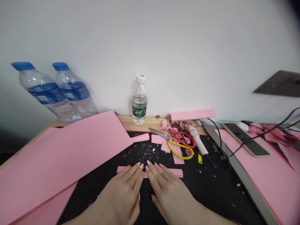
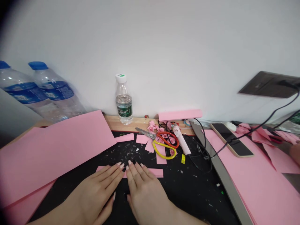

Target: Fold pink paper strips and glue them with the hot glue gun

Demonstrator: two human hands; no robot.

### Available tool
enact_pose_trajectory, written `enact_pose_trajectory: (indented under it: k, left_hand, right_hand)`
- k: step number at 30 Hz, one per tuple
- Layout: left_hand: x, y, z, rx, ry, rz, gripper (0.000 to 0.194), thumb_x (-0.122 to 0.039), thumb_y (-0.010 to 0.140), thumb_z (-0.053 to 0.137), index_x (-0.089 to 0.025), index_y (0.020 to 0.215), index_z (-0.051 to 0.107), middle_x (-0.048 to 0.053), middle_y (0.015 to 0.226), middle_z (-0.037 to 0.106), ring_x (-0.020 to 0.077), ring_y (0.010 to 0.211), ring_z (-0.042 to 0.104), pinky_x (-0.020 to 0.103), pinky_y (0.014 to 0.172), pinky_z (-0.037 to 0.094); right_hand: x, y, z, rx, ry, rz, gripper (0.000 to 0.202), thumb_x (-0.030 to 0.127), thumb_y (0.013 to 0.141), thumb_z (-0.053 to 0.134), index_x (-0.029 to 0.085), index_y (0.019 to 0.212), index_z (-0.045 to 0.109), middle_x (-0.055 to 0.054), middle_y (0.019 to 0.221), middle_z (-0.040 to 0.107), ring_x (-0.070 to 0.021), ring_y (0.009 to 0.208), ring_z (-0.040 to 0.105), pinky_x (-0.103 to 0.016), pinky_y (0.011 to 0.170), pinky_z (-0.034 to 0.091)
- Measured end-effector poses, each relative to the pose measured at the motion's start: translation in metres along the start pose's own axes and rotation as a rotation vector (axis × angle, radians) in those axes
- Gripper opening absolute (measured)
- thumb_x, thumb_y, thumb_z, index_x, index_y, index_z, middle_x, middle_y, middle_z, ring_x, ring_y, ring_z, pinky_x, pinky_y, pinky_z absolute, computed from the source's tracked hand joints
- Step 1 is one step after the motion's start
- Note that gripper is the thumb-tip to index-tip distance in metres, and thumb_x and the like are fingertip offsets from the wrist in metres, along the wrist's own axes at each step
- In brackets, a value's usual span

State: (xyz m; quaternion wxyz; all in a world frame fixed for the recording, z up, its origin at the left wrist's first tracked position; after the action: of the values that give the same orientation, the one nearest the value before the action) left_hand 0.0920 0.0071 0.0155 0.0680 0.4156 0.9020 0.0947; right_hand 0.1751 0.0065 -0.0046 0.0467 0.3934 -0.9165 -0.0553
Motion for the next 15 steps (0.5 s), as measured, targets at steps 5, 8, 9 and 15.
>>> enact_pose_trajectory:
  k: [5,8,9,15]
  left_hand:
    - [0.01,-0.011,-0.004,-0.043,0.0,-0.028,0.051,-0.012,0.072,0.045,-0.013,0.122,0.058,0.009,0.124,0.062,0.0242,0.109,0.062,0.038,0.093,0.052]
    - [0.013,-0.016,-0.002,-0.011,0.019,0.007,0.056,-0.011,0.071,0.045,-0.014,0.126,0.053,0.007,0.127,0.059,0.0244,0.11,0.062,0.039,0.092,0.053]
    - [0.014,-0.018,-0.001,-0.001,0.021,0.018,0.057,-0.011,0.07,0.045,-0.014,0.127,0.053,0.007,0.128,0.058,0.0245,0.111,0.061,0.039,0.093,0.053]
    - [0.028,-0.033,0.002,0.023,-0.024,-0.011,0.06,-0.012,0.074,0.047,-0.017,0.133,0.047,0.004,0.133,0.054,0.022,0.116,0.057,0.035,0.1,0.047]
  right_hand:
    - [-0.005,-0.007,0.002,0.002,0.002,0.027,0.055,0.033,0.089,0.049,0.004,0.136,0.044,-0.017,0.141,0.042,-0.0291,0.125,0.048,-0.038,0.101,0.046]
    - [-0.011,-0.017,0.004,0.018,-0.023,0.062,0.056,0.031,0.087,0.051,0.004,0.136,0.045,-0.018,0.141,0.042,-0.0295,0.124,0.048,-0.039,0.098,0.048]
    - [-0.013,-0.021,0.004,0.018,-0.039,0.076,0.056,0.03,0.086,0.052,0.004,0.135,0.046,-0.018,0.141,0.042,-0.0297,0.124,0.049,-0.039,0.097,0.05]
    - [-0.025,-0.042,-0.007,0.006,-0.126,0.109,0.051,0.019,0.081,0.049,0.004,0.13,0.052,-0.018,0.136,0.048,-0.0296,0.117,0.056,-0.039,0.09,0.054]
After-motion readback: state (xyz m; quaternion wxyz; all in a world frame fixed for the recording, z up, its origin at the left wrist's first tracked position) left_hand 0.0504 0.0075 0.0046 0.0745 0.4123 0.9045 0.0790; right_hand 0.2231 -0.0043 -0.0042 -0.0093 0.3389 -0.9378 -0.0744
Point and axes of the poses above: each hand's wrist, its own y-axis towards the middle knuckle, its own z-axis out of the palm, x = y × z, the point moved 8 cm from there along y, towards the middle knuckle
